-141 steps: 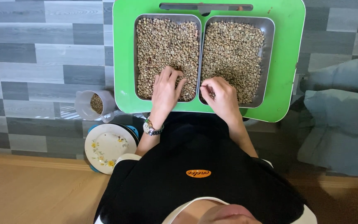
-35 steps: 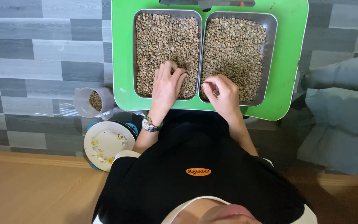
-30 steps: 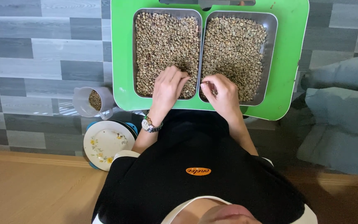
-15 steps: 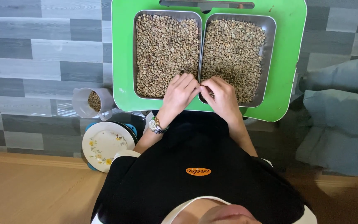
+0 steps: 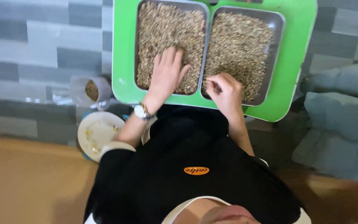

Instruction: Manually sifting through and sorting green coffee beans in metal trays to remove defects.

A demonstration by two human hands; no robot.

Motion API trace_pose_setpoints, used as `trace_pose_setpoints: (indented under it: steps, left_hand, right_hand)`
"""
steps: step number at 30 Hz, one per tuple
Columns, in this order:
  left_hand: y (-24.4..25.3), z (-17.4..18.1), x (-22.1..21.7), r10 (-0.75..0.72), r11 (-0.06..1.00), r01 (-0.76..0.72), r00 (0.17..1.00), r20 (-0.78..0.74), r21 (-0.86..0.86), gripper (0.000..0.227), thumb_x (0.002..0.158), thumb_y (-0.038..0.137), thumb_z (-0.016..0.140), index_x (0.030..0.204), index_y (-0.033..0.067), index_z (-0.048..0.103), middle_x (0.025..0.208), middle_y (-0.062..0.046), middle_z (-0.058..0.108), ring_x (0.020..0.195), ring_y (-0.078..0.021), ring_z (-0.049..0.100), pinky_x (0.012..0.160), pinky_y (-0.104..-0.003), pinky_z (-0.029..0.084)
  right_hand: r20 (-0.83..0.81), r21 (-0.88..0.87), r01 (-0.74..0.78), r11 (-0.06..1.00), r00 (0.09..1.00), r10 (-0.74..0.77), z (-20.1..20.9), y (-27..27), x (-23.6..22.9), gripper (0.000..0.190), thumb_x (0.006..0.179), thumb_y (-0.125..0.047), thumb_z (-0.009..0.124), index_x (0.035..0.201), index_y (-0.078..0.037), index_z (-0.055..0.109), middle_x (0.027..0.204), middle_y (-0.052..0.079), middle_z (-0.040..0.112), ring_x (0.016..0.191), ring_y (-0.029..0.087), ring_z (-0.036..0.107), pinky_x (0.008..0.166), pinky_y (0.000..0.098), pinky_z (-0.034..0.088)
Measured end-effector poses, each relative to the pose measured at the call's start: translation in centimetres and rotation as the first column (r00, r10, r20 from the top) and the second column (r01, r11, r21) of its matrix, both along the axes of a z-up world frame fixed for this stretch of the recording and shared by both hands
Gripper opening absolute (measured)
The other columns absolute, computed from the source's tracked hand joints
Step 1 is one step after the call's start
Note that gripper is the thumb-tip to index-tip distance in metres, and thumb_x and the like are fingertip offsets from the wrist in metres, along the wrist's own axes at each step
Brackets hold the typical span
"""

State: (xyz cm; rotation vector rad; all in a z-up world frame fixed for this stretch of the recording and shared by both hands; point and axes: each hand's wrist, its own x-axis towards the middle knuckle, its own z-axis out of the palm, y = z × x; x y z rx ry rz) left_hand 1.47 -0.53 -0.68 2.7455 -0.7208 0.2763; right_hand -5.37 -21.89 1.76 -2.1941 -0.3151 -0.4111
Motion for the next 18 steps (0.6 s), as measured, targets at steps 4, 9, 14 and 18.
trace_pose_setpoints:
  steps: [4, 9, 14, 18]
  left_hand:
    - [0.9, 0.9, 2.4, -0.105, 0.983, 0.096, 0.993, 0.053, 0.154, 0.042, 0.1, 0.039, 0.067, 0.12, 0.0049, 0.054, 0.118, -0.013, 0.056, 0.102, -0.0264, 0.061, 0.088, -0.037, 0.05]
    - [1.5, 1.2, 5.8, -0.375, 0.908, 0.311, 0.901, 0.216, 0.279, 0.01, 0.091, 0.017, 0.065, 0.098, 0.0132, 0.06, 0.097, -0.004, 0.064, 0.084, -0.0177, 0.066, 0.076, -0.029, 0.054]
    - [1.6, 1.0, 7.2, -0.46, 0.865, 0.378, 0.859, 0.223, 0.33, 0.006, 0.092, 0.021, 0.067, 0.094, 0.0161, 0.065, 0.092, -0.002, 0.067, 0.083, -0.0183, 0.067, 0.081, -0.031, 0.052]
    - [0.9, 0.9, 8.3, -0.53, 0.817, 0.451, 0.833, 0.161, 0.359, 0.007, 0.087, 0.018, 0.069, 0.082, 0.0145, 0.072, 0.078, -0.001, 0.07, 0.074, -0.0179, 0.071, 0.075, -0.03, 0.057]
  right_hand:
    - [-0.069, -0.047, -0.021, 0.999, 0.997, 0.018, 1.6, 0.7, -0.1, 0.02, 0.078, 0.015, 0.076, 0.094, 0.003, 0.073, 0.078, 0.009, 0.067, 0.059, 0.016, 0.055, 0.051, 0.0269, 0.042]
    - [-0.155, -0.004, 0.017, 1.0, 0.988, -0.017, 2.5, 1.1, -0.5, 0.021, 0.083, 0.016, 0.07, 0.1, 0.004, 0.074, 0.081, 0.009, 0.058, 0.06, 0.018, 0.047, 0.055, 0.0306, 0.039]
    - [-0.163, -0.01, 0.009, 1.0, 0.987, -0.01, 2.0, 1.1, -0.5, 0.016, 0.087, 0.016, 0.072, 0.1, 0.006, 0.073, 0.079, 0.009, 0.057, 0.059, 0.016, 0.044, 0.054, 0.0299, 0.035]
    - [-0.145, 0.007, 0.002, 1.0, 0.989, -0.001, 1.9, 1.1, -0.5, 0.01, 0.092, 0.015, 0.074, 0.099, 0.008, 0.07, 0.079, 0.01, 0.058, 0.061, 0.017, 0.044, 0.055, 0.0306, 0.036]
